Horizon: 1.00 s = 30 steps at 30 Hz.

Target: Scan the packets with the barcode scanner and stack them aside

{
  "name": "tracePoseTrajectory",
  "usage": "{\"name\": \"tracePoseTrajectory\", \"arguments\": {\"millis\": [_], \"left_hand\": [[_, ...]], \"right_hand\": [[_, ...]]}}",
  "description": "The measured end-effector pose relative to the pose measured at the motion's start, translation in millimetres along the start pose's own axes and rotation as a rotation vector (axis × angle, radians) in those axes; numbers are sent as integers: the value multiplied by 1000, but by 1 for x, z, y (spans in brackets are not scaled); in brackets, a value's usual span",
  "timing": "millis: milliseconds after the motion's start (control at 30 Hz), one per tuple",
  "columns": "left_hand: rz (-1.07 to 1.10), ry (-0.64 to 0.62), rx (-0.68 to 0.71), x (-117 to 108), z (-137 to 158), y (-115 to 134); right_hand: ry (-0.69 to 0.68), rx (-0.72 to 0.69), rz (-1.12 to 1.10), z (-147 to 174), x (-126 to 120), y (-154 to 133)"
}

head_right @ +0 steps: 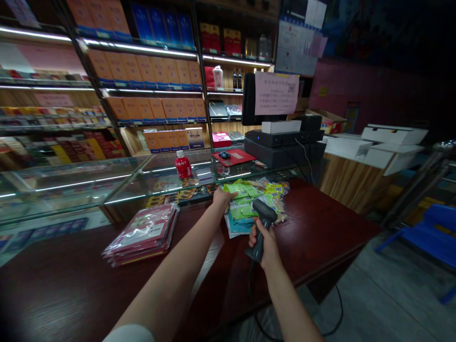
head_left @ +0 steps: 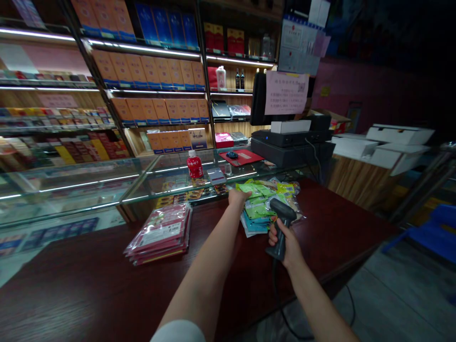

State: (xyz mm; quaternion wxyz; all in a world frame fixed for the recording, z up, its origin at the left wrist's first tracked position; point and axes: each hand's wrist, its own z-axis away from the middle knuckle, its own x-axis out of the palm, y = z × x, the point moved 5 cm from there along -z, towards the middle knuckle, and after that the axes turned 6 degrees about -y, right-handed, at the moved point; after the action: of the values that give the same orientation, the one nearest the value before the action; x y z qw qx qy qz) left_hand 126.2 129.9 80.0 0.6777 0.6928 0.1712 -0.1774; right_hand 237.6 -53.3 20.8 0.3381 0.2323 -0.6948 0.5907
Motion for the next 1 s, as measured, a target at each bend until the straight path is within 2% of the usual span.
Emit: {"name": "tracePoseTrajectory", "arguments": {"millis": [67,133,267,333,400,500,600,700,833,1000], "left_hand": [[90,-40,-96,-4,3,-6],[269,-106,-186,-8,9,-14],[495,-167,-219,-24,31,-34],[557,-169,-173,-34,44,-48],[655,-156,-58,-42,55,-64],[682,-65,118,-51,68,-86],[703,-5,223,-53,74,-100],[704,18,255,-52,76,-103],[674,51,226,-52,77,-104],[676,39,242,-50,78,-104]], "right_hand": [[1,0,0,0,0,0],[-4,2,2,0,-1,0],[-19,16,7,0,-2,0],[-24,23,10,1,-2,0],[-35,30,27,2,-1,0],[-61,51,88,6,4,1],[-96,109,197,16,13,6],[-125,139,362,32,24,11],[-128,125,546,54,30,14],[-117,92,603,71,28,12]]}}
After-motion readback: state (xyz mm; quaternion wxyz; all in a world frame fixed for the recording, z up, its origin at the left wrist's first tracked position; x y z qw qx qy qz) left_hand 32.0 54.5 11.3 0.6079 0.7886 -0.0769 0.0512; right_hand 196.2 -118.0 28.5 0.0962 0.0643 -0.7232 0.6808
